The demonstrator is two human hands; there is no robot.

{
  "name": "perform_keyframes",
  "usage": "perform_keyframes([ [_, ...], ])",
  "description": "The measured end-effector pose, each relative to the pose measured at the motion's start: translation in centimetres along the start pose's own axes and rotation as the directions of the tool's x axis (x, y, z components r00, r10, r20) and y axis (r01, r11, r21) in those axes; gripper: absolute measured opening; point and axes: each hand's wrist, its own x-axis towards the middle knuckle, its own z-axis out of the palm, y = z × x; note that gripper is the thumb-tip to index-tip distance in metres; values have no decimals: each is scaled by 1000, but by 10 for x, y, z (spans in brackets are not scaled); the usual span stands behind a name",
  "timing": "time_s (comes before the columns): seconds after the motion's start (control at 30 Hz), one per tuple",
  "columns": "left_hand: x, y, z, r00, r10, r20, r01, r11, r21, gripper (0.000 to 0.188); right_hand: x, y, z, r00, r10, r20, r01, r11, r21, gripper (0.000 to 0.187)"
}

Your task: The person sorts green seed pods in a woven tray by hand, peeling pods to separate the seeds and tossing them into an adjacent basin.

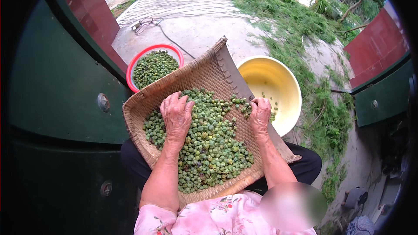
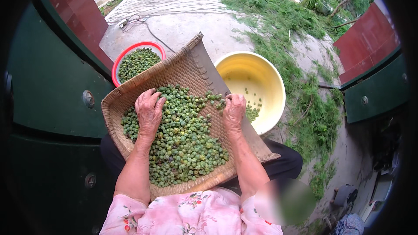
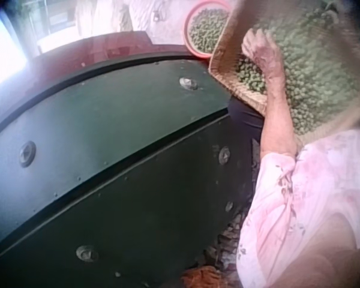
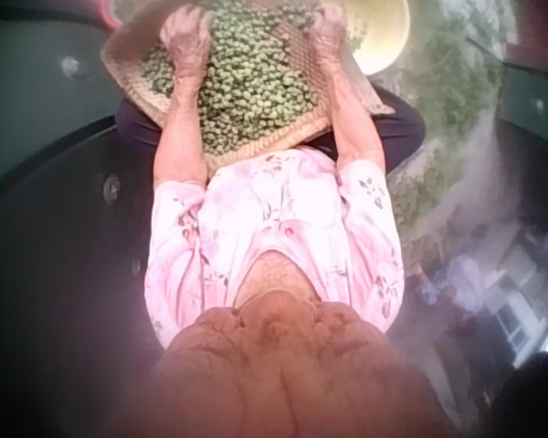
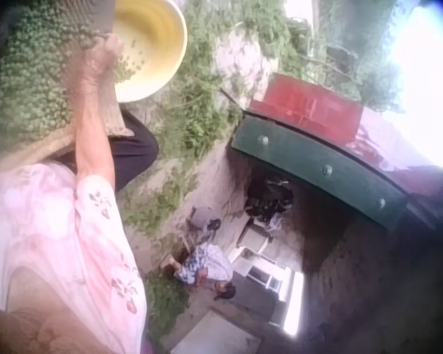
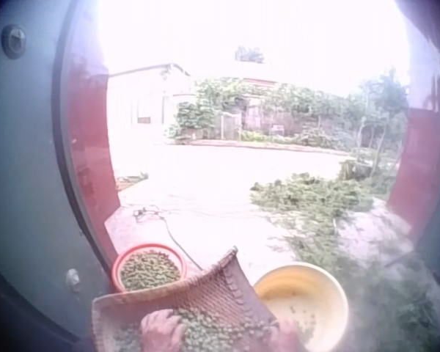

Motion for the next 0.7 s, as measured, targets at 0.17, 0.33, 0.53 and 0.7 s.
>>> perform_keyframes([
  [0.17,-3,-2,4,999,26,36,-25,999,-38,27,-1,-1,-5,992,-118,40,123,983,-135,12],
  [0.33,-2,0,3,998,57,32,-54,995,-83,27,-7,-1,-7,971,-134,199,178,958,-225,19],
  [0.53,-5,13,3,990,136,33,-128,976,-174,27,-6,-5,-12,941,-180,286,242,950,-199,23],
  [0.7,-8,25,3,973,230,-12,-224,936,-270,28,-12,-17,-22,924,-326,200,356,924,-140,27],
])
